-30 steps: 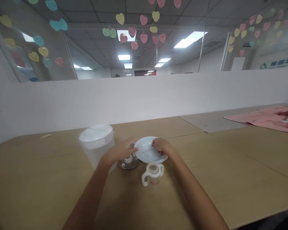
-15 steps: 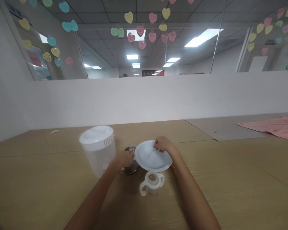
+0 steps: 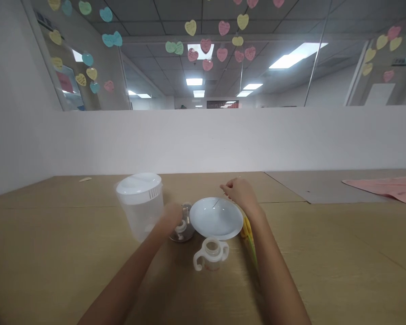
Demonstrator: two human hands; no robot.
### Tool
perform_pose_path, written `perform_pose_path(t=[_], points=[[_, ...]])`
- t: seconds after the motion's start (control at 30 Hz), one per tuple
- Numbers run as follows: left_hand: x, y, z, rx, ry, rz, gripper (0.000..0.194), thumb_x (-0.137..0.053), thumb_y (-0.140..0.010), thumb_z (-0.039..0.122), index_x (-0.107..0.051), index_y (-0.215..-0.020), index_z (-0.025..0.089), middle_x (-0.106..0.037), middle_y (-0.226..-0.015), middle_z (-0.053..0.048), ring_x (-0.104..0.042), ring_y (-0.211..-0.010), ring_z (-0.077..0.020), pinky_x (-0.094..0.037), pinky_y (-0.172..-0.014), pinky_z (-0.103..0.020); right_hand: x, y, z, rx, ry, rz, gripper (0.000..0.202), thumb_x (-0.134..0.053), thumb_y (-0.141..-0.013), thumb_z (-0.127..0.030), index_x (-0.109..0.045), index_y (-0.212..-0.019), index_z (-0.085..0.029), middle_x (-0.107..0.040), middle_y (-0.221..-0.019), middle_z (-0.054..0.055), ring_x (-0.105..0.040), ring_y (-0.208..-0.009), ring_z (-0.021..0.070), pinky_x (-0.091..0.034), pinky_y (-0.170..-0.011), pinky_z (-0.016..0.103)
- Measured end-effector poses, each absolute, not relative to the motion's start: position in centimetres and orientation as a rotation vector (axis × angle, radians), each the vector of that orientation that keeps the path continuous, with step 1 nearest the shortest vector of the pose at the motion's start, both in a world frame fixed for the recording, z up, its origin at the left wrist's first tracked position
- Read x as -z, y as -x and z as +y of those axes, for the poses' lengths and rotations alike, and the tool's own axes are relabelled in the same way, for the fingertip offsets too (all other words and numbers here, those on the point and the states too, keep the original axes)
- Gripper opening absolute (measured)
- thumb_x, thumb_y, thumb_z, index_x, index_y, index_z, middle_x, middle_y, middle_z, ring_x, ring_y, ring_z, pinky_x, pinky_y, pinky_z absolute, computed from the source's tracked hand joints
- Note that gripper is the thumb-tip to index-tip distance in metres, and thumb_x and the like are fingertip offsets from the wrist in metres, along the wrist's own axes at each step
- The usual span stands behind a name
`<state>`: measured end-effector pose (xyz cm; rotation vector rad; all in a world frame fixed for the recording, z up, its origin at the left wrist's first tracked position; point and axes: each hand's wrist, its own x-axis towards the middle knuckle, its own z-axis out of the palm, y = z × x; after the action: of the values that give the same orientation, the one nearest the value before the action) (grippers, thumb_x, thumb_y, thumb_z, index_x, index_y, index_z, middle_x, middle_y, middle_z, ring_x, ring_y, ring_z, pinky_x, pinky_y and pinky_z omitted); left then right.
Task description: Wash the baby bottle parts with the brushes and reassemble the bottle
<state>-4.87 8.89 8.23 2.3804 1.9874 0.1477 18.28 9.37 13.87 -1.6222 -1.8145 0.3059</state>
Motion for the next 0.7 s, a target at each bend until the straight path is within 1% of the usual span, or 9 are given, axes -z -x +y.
perform_pose_path(t=[0.1,0.17,0.27,0.37,0.47,0.5,0.57,0.63,0.7], points=[[-9.6,4.3,8.0,-0.202,-2.355,2.122,0.015,-0.059,-0.077,0.015,-0.070,-0.086,0.010,-0.069,-0.087,-0.020,-0.065,-0.090,-0.0305,-0.049,-0.075,-0.036,-14.5,-18.0,8.3,-0.230,1.564,-1.769,0.027,-0.056,-0.077,-0.034,-0.066,-0.060,-0.016,-0.066,-0.058,0.005,-0.061,-0.052,0.0145,-0.041,-0.048,0.022],[-10.8,3.9,7.2,-0.285,-2.368,2.169,0.016,-0.056,-0.077,0.009,-0.071,-0.084,0.009,-0.069,-0.086,-0.020,-0.065,-0.089,-0.0303,-0.049,-0.073,-0.035,-14.7,-17.9,7.5,-0.192,1.507,-1.748,0.022,-0.058,-0.074,-0.033,-0.067,-0.062,-0.017,-0.065,-0.056,0.004,-0.062,-0.053,0.0156,-0.042,-0.050,0.024],[-12.5,3.4,6.0,-0.455,-2.449,2.154,0.023,-0.048,-0.081,0.010,-0.070,-0.088,0.015,-0.070,-0.089,-0.015,-0.065,-0.089,-0.0272,-0.047,-0.073,-0.034,-15.1,-17.4,6.4,-0.212,1.403,-1.706,0.014,-0.059,-0.072,-0.028,-0.067,-0.068,-0.017,-0.067,-0.059,0.003,-0.062,-0.052,0.0155,-0.046,-0.053,0.025],[-13.3,3.0,5.5,-0.936,-2.480,1.814,0.020,-0.050,-0.083,0.017,-0.069,-0.087,0.021,-0.072,-0.090,-0.006,-0.065,-0.086,-0.0211,-0.046,-0.075,-0.030,-15.6,-16.6,5.4,-0.298,1.248,-1.642,0.010,-0.059,-0.072,-0.027,-0.063,-0.072,-0.018,-0.068,-0.064,0.003,-0.063,-0.052,0.0150,-0.049,-0.052,0.025],[-12.8,2.6,6.0,-1.436,-2.141,1.260,0.006,-0.062,-0.075,0.021,-0.068,-0.076,0.018,-0.072,-0.083,-0.004,-0.066,-0.079,-0.0172,-0.048,-0.072,-0.026,-16.3,-15.6,4.1,-0.317,1.072,-1.490,0.019,-0.062,-0.073,-0.032,-0.057,-0.085,-0.019,-0.069,-0.067,0.002,-0.066,-0.056,0.0163,-0.052,-0.053,0.027],[-12.5,2.4,6.3,-1.495,-1.996,1.136,0.005,-0.066,-0.072,0.022,-0.066,-0.073,0.017,-0.072,-0.081,-0.005,-0.066,-0.078,-0.0169,-0.048,-0.071,-0.026,-16.5,-15.2,3.7,-0.302,1.013,-1.435,0.026,-0.064,-0.073,-0.034,-0.055,-0.092,-0.019,-0.070,-0.070,0.003,-0.066,-0.059,0.0168,-0.054,-0.056,0.028],[-11.9,2.0,6.8,-1.519,-1.736,0.982,0.014,-0.072,-0.066,0.024,-0.064,-0.074,0.015,-0.071,-0.080,-0.006,-0.065,-0.075,-0.0170,-0.049,-0.067,-0.026,-16.9,-14.7,2.9,-0.256,0.895,-1.362,0.035,-0.065,-0.074,-0.038,-0.054,-0.102,-0.019,-0.071,-0.078,0.004,-0.068,-0.066,0.0177,-0.056,-0.063,0.032],[-11.5,1.7,7.0,-1.478,-1.549,0.912,0.024,-0.075,-0.062,0.026,-0.064,-0.079,0.015,-0.072,-0.078,-0.006,-0.065,-0.072,-0.0165,-0.048,-0.065,-0.025,-17.1,-14.3,2.3,-0.223,0.796,-1.347,0.032,-0.063,-0.075,-0.039,-0.059,-0.100,-0.019,-0.071,-0.085,0.005,-0.068,-0.076,0.0185,-0.057,-0.073,0.035],[-11.4,1.5,6.9,-1.424,-1.471,0.873,0.031,-0.078,-0.059,0.028,-0.065,-0.084,0.014,-0.072,-0.079,-0.006,-0.064,-0.072,-0.0160,-0.047,-0.065,-0.025,-17.2,-14.2,2.1,-0.272,0.724,-1.369,0.026,-0.063,-0.076,-0.039,-0.065,-0.092,-0.018,-0.071,-0.087,0.006,-0.068,-0.081,0.0190,-0.057,-0.076,0.036]])
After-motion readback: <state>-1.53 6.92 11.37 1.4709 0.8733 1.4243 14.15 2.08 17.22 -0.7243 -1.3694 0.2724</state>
